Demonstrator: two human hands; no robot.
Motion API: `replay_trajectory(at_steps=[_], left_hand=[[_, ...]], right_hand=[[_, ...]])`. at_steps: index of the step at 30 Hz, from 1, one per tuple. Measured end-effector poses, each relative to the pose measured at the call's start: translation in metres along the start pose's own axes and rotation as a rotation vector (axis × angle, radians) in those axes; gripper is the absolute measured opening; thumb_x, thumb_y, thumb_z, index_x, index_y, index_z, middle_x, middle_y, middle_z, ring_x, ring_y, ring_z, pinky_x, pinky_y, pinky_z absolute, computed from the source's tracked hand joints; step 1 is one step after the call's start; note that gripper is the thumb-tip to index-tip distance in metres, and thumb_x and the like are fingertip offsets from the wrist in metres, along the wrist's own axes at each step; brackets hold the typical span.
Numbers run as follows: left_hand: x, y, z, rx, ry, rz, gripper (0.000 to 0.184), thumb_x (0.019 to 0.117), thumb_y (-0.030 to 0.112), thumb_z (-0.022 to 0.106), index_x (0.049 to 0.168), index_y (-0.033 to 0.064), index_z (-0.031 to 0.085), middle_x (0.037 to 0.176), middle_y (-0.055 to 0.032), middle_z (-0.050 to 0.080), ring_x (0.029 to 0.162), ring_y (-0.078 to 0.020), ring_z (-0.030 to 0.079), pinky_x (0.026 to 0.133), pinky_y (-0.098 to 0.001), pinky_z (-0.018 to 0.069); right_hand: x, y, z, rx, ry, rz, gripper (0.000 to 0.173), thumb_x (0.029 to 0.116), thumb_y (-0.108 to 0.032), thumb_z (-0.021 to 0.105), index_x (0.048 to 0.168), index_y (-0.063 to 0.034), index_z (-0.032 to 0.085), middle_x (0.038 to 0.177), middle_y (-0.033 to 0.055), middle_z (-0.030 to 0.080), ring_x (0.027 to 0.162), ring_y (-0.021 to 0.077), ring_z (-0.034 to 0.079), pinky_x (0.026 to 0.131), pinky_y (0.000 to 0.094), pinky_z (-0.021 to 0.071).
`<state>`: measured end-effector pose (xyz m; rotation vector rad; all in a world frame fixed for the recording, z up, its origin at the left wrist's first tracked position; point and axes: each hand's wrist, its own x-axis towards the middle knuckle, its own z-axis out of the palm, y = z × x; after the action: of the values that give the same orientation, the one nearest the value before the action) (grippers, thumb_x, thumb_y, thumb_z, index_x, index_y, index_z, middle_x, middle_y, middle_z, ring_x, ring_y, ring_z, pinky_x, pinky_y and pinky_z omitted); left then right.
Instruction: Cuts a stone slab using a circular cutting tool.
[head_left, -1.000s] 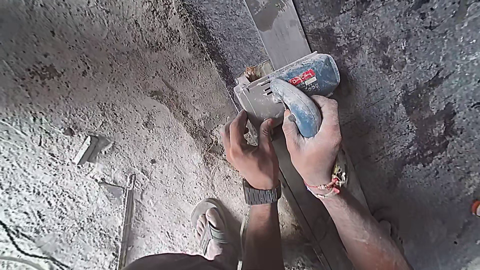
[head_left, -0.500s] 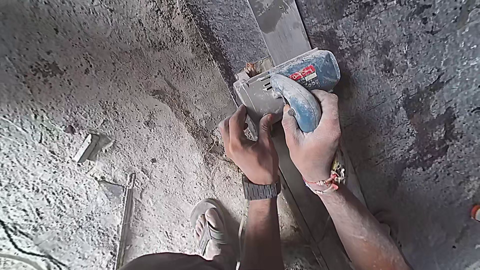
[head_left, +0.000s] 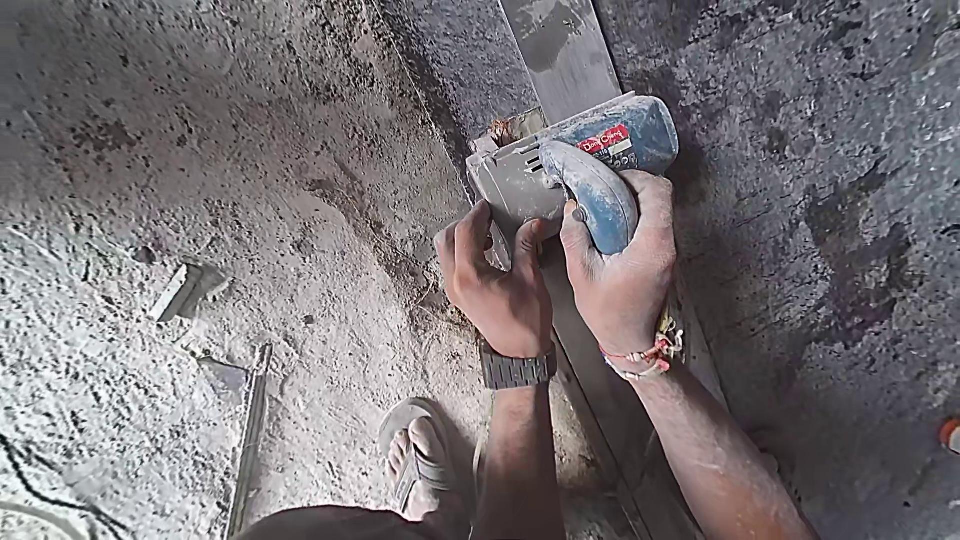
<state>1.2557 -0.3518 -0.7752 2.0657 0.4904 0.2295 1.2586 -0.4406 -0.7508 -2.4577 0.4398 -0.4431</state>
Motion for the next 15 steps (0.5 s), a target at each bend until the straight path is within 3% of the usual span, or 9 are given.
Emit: replay_trajectory(at_steps=[15], left_hand=[[0.012, 0.001, 0.003, -0.074, 0.000, 0.004, 0.045, 0.0828, 0.028, 0.086, 0.118, 0.0050, 0.070, 0.112, -0.0077, 0.064, 0.102, -0.0128, 0.064, 0.087, -0.0265, 0.0547]], right_hand=[[0.009, -0.005, 0.006, -0.002, 0.003, -0.012, 0.042, 0.0904, -0.021, 0.071, 0.126, -0.0049, 0.057, 0.099, 0.0076, 0.069, 0.082, 0.0131, 0.069, 0.064, 0.0303, 0.0562]])
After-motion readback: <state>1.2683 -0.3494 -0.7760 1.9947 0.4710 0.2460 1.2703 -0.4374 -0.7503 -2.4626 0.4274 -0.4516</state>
